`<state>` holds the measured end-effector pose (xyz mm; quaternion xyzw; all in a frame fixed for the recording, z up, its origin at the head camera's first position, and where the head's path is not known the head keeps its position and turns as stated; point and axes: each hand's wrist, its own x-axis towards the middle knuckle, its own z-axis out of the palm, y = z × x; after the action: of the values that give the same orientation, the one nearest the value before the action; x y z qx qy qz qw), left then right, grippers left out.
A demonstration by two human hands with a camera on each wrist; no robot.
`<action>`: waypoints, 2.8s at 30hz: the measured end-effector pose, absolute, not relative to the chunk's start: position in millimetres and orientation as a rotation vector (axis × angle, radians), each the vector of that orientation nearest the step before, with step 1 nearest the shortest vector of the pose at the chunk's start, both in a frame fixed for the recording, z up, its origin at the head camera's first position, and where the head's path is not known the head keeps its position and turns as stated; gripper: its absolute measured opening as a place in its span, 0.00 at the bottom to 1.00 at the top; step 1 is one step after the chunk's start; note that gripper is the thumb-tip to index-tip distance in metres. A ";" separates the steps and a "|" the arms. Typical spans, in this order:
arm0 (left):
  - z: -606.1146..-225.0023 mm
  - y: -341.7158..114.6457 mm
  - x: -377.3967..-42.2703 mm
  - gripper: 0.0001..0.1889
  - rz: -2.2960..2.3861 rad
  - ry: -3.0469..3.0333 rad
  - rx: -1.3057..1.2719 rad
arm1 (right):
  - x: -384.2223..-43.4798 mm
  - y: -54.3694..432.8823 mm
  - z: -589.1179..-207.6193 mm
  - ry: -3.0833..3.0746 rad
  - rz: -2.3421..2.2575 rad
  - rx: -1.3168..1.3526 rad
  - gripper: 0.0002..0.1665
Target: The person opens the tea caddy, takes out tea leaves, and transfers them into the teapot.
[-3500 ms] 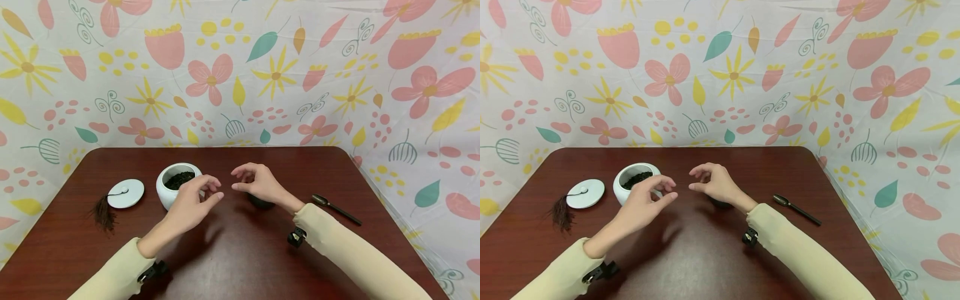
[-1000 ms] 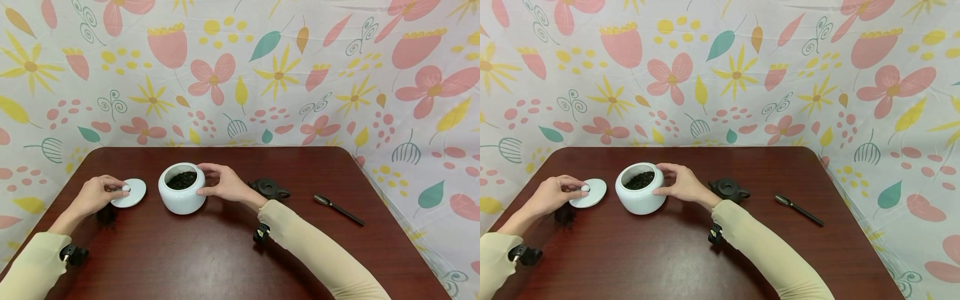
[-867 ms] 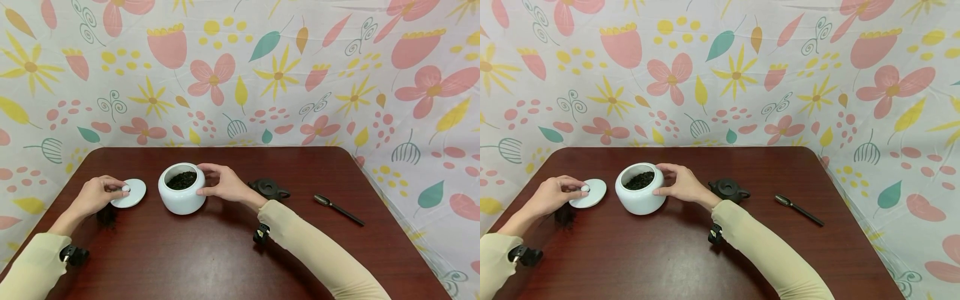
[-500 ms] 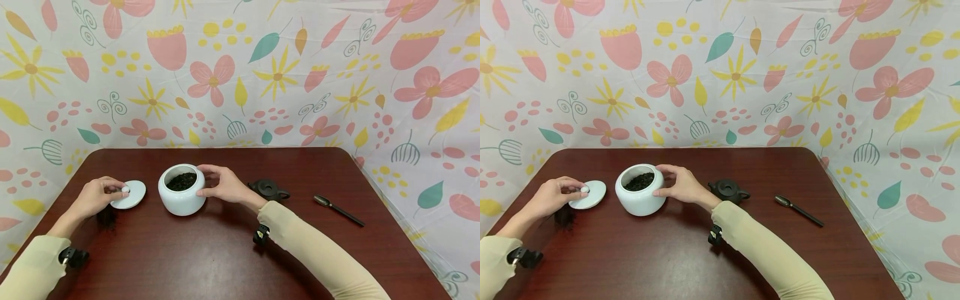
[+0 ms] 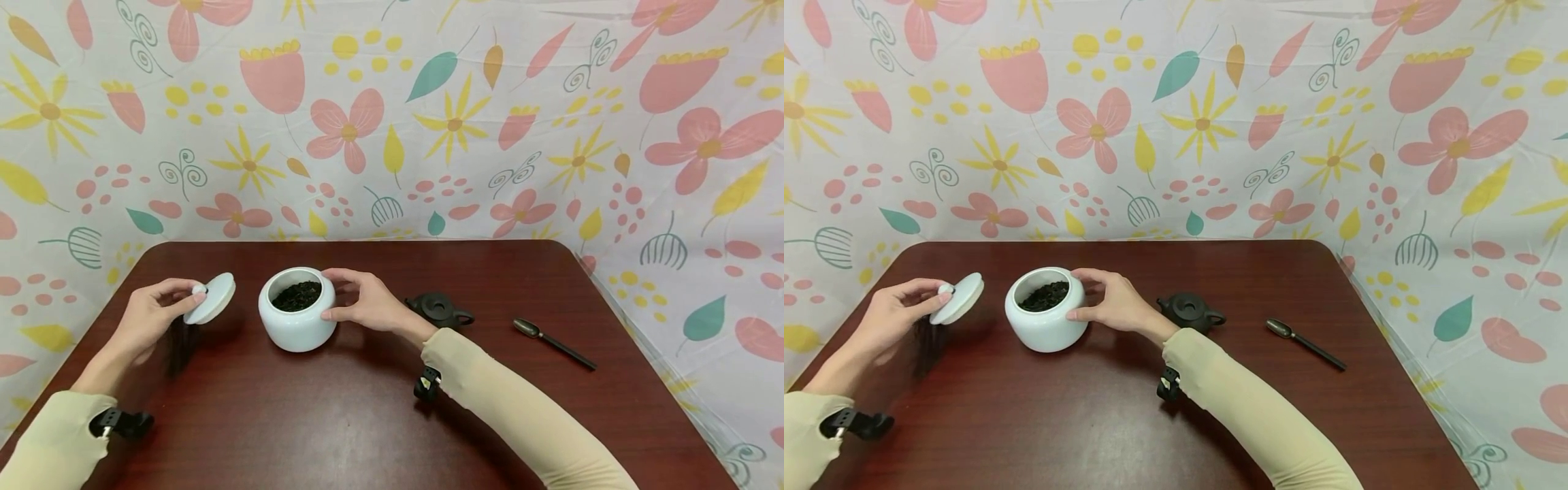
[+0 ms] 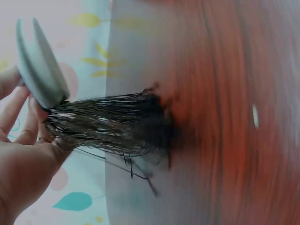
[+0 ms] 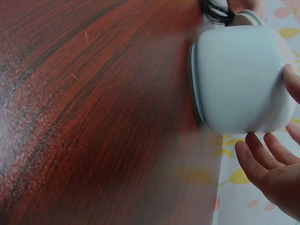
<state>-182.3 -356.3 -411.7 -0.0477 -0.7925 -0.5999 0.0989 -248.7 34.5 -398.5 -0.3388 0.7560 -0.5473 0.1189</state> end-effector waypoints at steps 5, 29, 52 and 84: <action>-405.6 -346.9 -179.9 0.11 -2.155 -2.068 -0.165 | -248.7 34.4 -398.8 2.215 -1.600 -0.990 0.40; -360.3 -285.8 -186.8 0.11 -1.653 -2.458 -0.427 | -248.0 34.8 -400.8 2.184 -1.632 -0.945 0.40; -339.9 -238.7 -203.7 0.08 -1.081 -2.588 -0.638 | -248.5 35.1 -401.3 2.200 -1.608 -0.956 0.40; -337.2 -224.8 -206.6 0.09 -0.995 -2.704 -0.718 | -247.1 35.1 -399.3 2.233 -1.571 -0.919 0.43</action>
<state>-206.6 -224.8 -337.2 -0.2408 -0.9073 -0.3339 0.0858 -247.1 35.1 -399.3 -0.3161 0.7685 -0.5408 0.1301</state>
